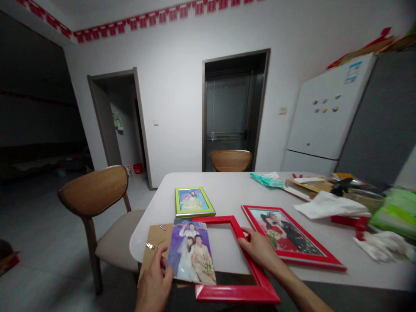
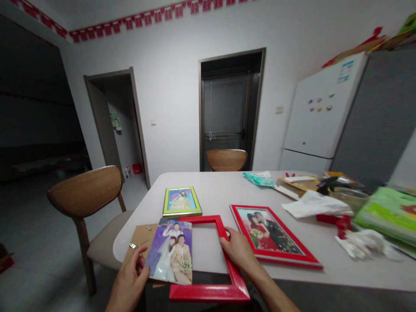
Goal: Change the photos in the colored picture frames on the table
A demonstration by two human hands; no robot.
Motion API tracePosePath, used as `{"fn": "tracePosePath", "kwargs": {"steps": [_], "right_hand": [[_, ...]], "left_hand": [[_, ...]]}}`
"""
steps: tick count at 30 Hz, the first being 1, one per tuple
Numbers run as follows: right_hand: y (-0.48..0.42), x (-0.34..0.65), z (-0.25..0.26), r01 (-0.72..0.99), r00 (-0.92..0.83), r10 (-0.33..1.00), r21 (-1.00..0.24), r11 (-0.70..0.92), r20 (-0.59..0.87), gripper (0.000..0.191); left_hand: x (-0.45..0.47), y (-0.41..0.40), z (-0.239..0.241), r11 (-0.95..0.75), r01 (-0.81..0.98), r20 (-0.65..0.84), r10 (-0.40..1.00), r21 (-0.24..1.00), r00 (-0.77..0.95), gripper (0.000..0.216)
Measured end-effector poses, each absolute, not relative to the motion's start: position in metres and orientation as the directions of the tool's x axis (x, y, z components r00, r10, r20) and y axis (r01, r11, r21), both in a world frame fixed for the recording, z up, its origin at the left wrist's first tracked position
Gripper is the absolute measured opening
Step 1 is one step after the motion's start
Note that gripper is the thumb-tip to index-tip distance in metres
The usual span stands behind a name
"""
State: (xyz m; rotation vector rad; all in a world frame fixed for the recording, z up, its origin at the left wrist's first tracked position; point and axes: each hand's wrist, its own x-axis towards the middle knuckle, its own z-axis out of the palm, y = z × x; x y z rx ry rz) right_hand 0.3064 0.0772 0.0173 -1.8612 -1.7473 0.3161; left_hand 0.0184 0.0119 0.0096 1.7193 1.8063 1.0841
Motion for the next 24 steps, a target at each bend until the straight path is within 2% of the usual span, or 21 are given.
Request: {"fn": "tracePosePath", "kwargs": {"steps": [3,8,10,12,15,17,19,21,24], "right_hand": [[0.079,0.306,0.01,0.89,0.082,0.972,-0.455,0.027,0.22,0.039],[0.079,0.307,0.007,0.924,0.065,0.97,-0.38,0.03,0.234,0.036],[0.076,0.302,0.012,0.922,0.045,0.952,-0.379,0.077,0.303,0.034],[0.072,0.29,0.016,0.883,0.027,0.939,-0.448,0.138,0.342,0.036],[0.068,0.264,0.016,0.705,-0.007,0.975,-0.69,0.163,0.223,0.043],[0.069,0.245,0.011,0.528,-0.043,0.995,-0.843,0.1,0.091,0.051],[0.071,0.228,0.007,0.323,-0.073,0.997,-0.946,0.04,0.018,0.058],[0.072,0.214,0.01,0.105,-0.082,0.996,-0.994,0.043,0.035,0.06],[0.065,0.198,0.034,-0.153,-0.073,0.984,-0.977,0.148,0.16,0.057]], "left_hand": [[0.02,0.011,0.006,-0.041,0.699,0.18,0.976,0.714,-0.126,0.035],[0.02,0.011,0.008,-0.063,0.761,0.224,0.968,0.646,-0.11,0.032],[0.021,0.011,0.009,-0.102,0.768,0.267,0.959,0.633,-0.093,0.031],[0.024,0.01,0.009,-0.173,0.769,0.321,0.946,0.616,-0.045,0.033],[0.033,0.008,0.006,-0.309,0.753,0.378,0.922,0.581,0.087,0.04],[0.043,0.008,0.003,-0.384,0.722,0.376,0.908,0.575,0.184,0.049],[0.053,0.011,-0.001,-0.437,0.69,0.359,0.895,0.578,0.266,0.056],[0.062,0.015,-0.002,-0.469,0.673,0.359,0.881,0.572,0.309,0.063],[0.073,0.022,0.005,-0.511,0.648,0.448,0.849,0.564,0.28,0.067]]}}
